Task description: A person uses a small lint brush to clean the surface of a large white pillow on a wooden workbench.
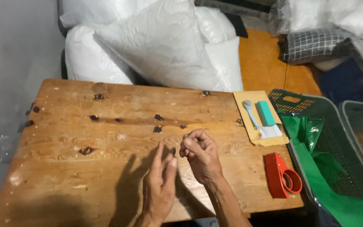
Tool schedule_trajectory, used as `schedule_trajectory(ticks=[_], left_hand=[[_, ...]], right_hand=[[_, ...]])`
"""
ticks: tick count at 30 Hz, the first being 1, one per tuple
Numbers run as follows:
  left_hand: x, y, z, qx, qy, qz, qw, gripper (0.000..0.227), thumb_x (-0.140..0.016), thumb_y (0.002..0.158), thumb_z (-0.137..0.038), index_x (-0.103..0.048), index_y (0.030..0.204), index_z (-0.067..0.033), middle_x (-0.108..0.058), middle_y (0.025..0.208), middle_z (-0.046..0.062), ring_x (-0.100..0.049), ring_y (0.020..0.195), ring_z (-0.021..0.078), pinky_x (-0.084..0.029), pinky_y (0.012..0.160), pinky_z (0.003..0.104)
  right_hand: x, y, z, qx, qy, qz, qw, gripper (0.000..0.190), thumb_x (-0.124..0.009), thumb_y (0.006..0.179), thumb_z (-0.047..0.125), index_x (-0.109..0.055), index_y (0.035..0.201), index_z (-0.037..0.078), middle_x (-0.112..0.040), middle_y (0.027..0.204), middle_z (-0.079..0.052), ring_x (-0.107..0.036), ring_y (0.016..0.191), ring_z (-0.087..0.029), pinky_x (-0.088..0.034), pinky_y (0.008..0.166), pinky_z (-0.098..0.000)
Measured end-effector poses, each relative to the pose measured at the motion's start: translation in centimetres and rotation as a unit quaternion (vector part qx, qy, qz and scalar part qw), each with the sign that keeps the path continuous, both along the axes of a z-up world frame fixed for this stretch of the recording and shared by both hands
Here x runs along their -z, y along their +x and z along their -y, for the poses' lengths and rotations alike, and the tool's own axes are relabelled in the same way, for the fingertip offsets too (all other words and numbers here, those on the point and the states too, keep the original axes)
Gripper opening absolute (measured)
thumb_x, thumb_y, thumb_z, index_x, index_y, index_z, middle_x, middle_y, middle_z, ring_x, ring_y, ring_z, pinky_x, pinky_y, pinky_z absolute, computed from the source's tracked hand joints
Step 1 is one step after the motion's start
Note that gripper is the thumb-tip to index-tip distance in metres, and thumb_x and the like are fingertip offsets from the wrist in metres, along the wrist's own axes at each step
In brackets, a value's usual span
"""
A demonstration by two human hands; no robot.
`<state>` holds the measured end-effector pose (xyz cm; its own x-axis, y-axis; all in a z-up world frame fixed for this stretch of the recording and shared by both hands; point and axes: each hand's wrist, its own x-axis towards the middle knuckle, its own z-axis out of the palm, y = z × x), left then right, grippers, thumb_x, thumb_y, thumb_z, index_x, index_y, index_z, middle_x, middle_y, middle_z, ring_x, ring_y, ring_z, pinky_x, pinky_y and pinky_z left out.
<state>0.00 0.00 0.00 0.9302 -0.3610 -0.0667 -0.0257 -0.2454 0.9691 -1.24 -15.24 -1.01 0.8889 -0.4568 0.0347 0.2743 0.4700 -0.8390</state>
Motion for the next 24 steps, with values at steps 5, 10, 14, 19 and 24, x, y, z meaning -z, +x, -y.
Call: schedule_trajectory(ticks=[5,10,14,19,24], left_hand=[[3.2,-1.0,1.2,-0.023,-0.095,-0.073,0.993,0.048,-0.07,0.088,-0.024,-0.068,0.136,-0.0226,-0.089,0.109,0.0,-0.08,0.07,0.0024,-0.058,0.064,0.019],[7.1,-1.1,3.5,-0.068,-0.104,-0.074,0.99,0.027,-0.075,0.081,-0.028,-0.092,0.102,-0.0238,-0.096,0.073,-0.002,-0.089,0.071,-0.0004,-0.066,0.071,0.014],[8.7,-0.7,4.3,0.01,-0.062,-0.447,0.892,0.039,-0.08,0.079,-0.038,-0.077,0.115,-0.0254,-0.072,0.119,-0.001,-0.07,0.111,0.0123,-0.051,0.098,0.023],[3.9,-0.9,1.8,0.011,0.078,-0.029,0.996,0.016,-0.068,0.079,-0.047,-0.081,0.071,-0.0449,-0.079,0.058,-0.028,-0.076,0.06,-0.002,-0.055,0.072,0.012],[-1.4,-0.2,-0.1,-0.17,-0.17,-0.138,0.961,0.042,-0.081,0.081,-0.02,-0.065,0.047,-0.0029,-0.054,0.03,0.008,-0.051,0.025,0.0182,-0.042,0.032,0.03]], right_hand=[[-0.7,7.6,3.4,0.095,-0.233,-0.043,0.967,0.026,-0.078,0.088,0.013,-0.061,0.106,0.006,-0.056,0.076,-0.001,-0.053,0.061,-0.011,-0.046,0.055,-0.0257],[-6.4,19.3,8.9,0.195,-0.45,-0.063,0.869,0.024,-0.059,0.099,0.024,-0.076,0.104,0.007,-0.071,0.093,0.001,-0.059,0.091,-0.008,-0.047,0.083,-0.0259],[-10.7,29.2,15.7,0.278,-0.498,-0.113,0.813,0.067,-0.08,0.079,0.05,-0.065,0.126,0.005,-0.057,0.104,-0.008,-0.055,0.097,-0.022,-0.047,0.085,-0.036],[-12.3,32.6,15.4,0.164,-0.412,-0.202,0.874,0.049,-0.092,0.063,0.036,-0.072,0.102,0.015,-0.076,0.103,0.0,-0.068,0.094,-0.015,-0.054,0.079,-0.0318],[-4.3,24.6,11.1,0.27,-0.586,-0.03,0.763,0.024,-0.07,0.093,0.035,-0.08,0.101,0.013,-0.076,0.089,-0.005,-0.072,0.082,-0.018,-0.054,0.067,-0.0352]])
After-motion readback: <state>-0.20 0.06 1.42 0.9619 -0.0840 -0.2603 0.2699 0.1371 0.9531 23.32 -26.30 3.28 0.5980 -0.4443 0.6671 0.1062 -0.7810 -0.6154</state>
